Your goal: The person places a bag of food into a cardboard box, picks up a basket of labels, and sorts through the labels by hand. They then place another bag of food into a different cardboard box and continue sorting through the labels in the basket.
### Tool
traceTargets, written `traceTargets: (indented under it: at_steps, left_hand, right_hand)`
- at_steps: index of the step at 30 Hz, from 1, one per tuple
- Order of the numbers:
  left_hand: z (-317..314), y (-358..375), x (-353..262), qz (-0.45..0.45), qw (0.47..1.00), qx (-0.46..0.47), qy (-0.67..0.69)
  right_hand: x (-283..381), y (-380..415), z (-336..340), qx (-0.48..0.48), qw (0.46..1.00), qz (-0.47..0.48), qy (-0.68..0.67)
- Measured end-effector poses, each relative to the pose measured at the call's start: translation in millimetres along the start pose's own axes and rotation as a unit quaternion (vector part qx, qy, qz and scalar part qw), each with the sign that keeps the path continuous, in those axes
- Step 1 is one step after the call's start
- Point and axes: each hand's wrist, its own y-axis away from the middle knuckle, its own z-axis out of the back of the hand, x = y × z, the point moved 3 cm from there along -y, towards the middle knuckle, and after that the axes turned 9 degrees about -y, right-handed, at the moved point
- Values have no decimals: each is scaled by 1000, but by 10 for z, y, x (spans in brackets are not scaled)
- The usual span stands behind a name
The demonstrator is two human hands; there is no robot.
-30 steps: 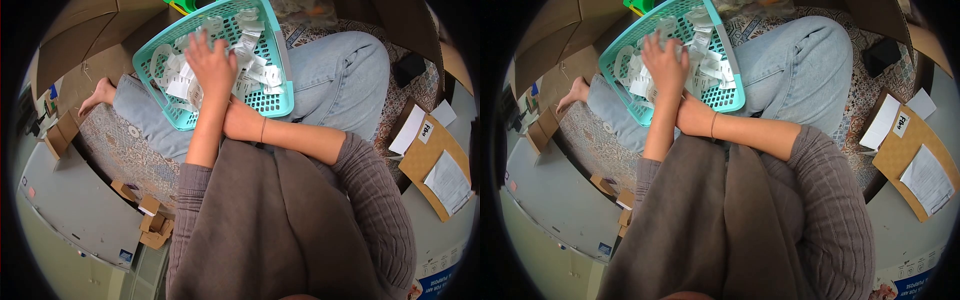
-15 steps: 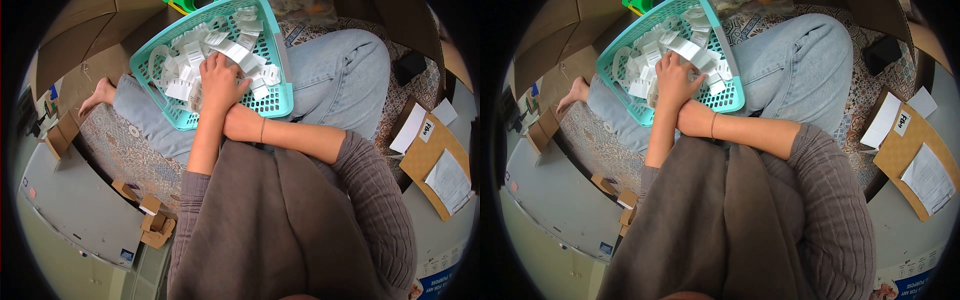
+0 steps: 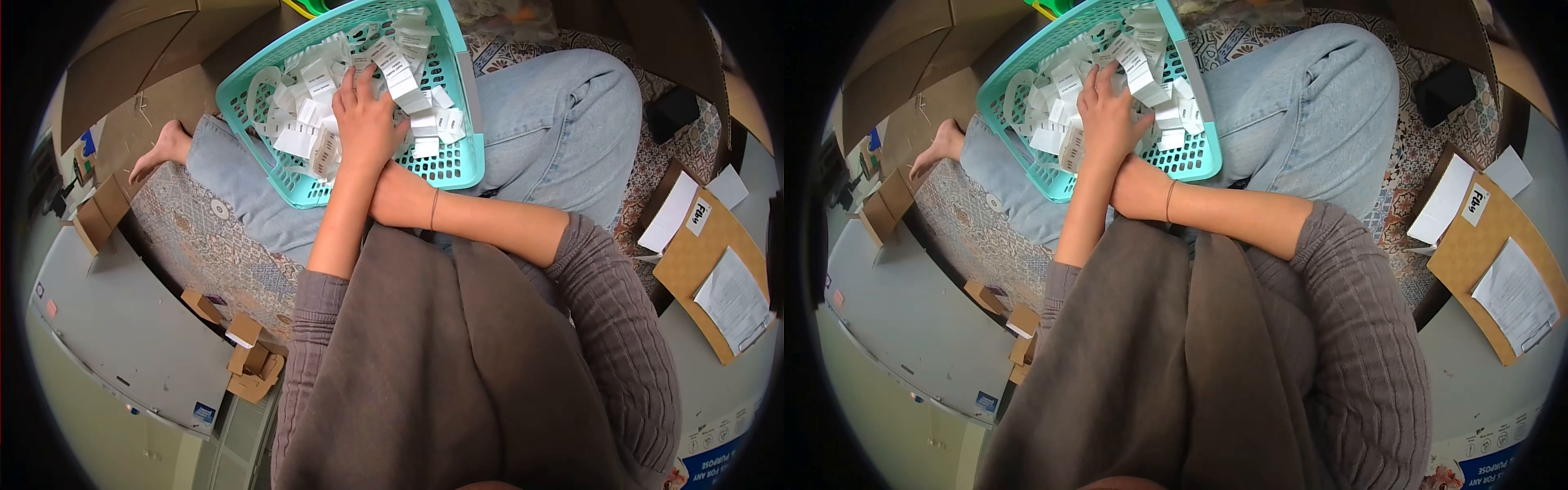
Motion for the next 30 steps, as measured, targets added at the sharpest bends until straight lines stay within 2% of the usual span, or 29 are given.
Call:
traceTargets:
  at_steps: [4, 9, 10, 12, 16, 18, 22, 24, 25, 27, 28, 29, 30]
  left_hand:
    - [-96, -41, 55, -2, 1000, 19, -20]
    - [-63, -69, 45, -26, 999, -29, 1]
    - [-49, -60, 26, -27, 999, -29, 0]
    - [-22, -37, -17, -14, 1000, -18, -5]
    - [-30, -37, -6, -25, 1000, -19, -4]
    - [-14, -41, 18, -35, 999, -14, 31]
    - [208, 0, 167, -20, 997, -25, 69]
    - [457, 72, 321, 61, 987, -49, 137]
    - [567, 114, 382, 63, 988, -51, 132]
    - [749, 221, 544, 143, 975, -52, 162]
    - [808, 271, 584, 148, 976, -55, 153]
    - [843, 326, 643, 193, 947, -52, 252]
    - [867, 376, 690, 235, 906, -50, 349]
  right_hand:
    - [1, -12, 12, 9, 1000, -2, 28]
    - [2, -19, 28, 67, 997, -25, 20]
    - [1, -14, 13, 66, 997, -25, 20]
    - [12, -9, 18, -8, 1000, -7, 13]
    - [4, 1, -11, -2, 1000, -14, 14]
    - [-8, -14, -38, 34, 999, -14, 1]
    - [20, -89, 92, 24, 1000, 3, 16]
    - [39, -159, 210, -38, 999, 29, 27]
    - [71, -182, 270, -65, 997, 31, -12]
    - [111, -244, 453, -50, 997, 22, -61]
    - [118, -266, 535, -32, 994, 7, -108]
    - [85, -287, 636, -90, 987, 5, -129]
    - [21, -317, 679, -93, 987, 12, -134]
